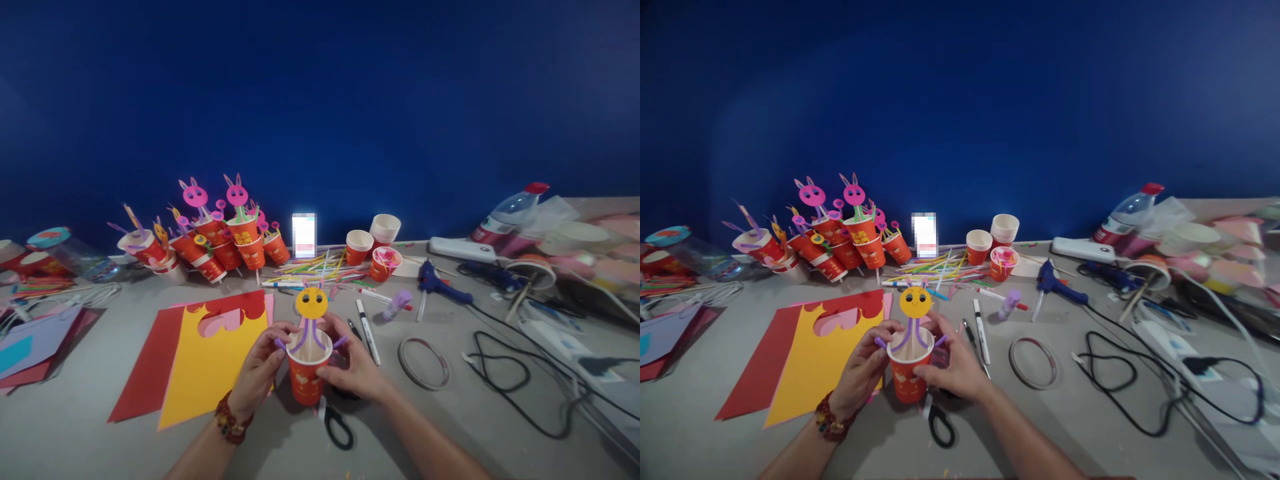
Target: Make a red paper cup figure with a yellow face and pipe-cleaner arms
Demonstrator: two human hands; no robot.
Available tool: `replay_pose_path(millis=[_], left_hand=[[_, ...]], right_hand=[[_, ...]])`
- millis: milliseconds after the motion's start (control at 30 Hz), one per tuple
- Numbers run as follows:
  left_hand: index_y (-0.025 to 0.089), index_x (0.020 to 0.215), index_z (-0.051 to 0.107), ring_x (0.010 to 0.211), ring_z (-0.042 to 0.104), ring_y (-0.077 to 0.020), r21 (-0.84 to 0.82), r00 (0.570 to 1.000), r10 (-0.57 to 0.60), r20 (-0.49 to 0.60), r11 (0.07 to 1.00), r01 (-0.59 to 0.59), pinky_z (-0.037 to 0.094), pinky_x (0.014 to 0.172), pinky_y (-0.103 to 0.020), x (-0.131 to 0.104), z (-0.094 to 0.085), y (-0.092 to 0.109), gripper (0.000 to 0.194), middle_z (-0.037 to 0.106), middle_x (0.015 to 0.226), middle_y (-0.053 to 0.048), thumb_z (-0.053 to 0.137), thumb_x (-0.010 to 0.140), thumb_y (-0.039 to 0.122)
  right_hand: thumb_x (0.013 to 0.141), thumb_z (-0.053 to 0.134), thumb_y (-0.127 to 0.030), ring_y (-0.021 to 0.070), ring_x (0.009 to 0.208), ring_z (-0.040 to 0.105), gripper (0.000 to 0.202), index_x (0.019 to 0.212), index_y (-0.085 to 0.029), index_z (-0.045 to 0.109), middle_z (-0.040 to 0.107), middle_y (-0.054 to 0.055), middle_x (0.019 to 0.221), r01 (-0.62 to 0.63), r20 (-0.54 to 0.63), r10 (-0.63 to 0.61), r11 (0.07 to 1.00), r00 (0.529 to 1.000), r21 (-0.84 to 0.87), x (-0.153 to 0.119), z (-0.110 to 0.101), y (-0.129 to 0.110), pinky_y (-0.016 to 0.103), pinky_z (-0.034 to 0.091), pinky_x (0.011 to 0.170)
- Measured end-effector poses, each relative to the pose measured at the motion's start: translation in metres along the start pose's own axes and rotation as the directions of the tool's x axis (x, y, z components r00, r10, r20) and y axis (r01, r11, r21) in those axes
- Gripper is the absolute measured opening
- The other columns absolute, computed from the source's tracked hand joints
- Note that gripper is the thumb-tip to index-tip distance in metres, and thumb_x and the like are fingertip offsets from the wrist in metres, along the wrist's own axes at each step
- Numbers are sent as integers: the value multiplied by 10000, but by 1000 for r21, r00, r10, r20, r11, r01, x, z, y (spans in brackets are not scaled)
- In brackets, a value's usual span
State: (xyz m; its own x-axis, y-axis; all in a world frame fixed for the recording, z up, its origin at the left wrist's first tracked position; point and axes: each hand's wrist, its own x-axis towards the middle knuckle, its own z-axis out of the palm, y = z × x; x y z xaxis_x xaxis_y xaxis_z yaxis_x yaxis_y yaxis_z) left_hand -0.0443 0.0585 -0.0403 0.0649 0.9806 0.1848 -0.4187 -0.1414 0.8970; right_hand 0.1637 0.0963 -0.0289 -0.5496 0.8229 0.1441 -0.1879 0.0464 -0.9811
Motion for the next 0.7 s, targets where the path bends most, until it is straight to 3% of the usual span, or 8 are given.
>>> replay_pose_path(millis=[433, 700], left_hand=[[243, 922, 696, 1097, 575, -229, 23, 1000, -3, 7, 1000, 3, 475, 936, -336, -1, 0, -1, 92, 606, 1146, -74, 695, 882, 325], [249, 916, 688, 1070, 549, -196, 3, 999, -13, 29, 1000, 13, 453, 916, -287, -1, -2, -2, 85, 580, 1125, -47, 688, 890, 330]], right_hand=[[731, 837, -441, 290, 1227, 566, 847, 1448, -288, 412, 575, 104, 1320, 24, -7, -24, 999, 1000, 25, -1, 0, 4, 439, 434, 1053], [737, 835, -441, 281, 1205, 576, 861, 1452, -266, 388, 586, 110, 1306, 14, -1, -14, 1000, 1000, 20, -2, -1, 6, 430, 447, 1037]])
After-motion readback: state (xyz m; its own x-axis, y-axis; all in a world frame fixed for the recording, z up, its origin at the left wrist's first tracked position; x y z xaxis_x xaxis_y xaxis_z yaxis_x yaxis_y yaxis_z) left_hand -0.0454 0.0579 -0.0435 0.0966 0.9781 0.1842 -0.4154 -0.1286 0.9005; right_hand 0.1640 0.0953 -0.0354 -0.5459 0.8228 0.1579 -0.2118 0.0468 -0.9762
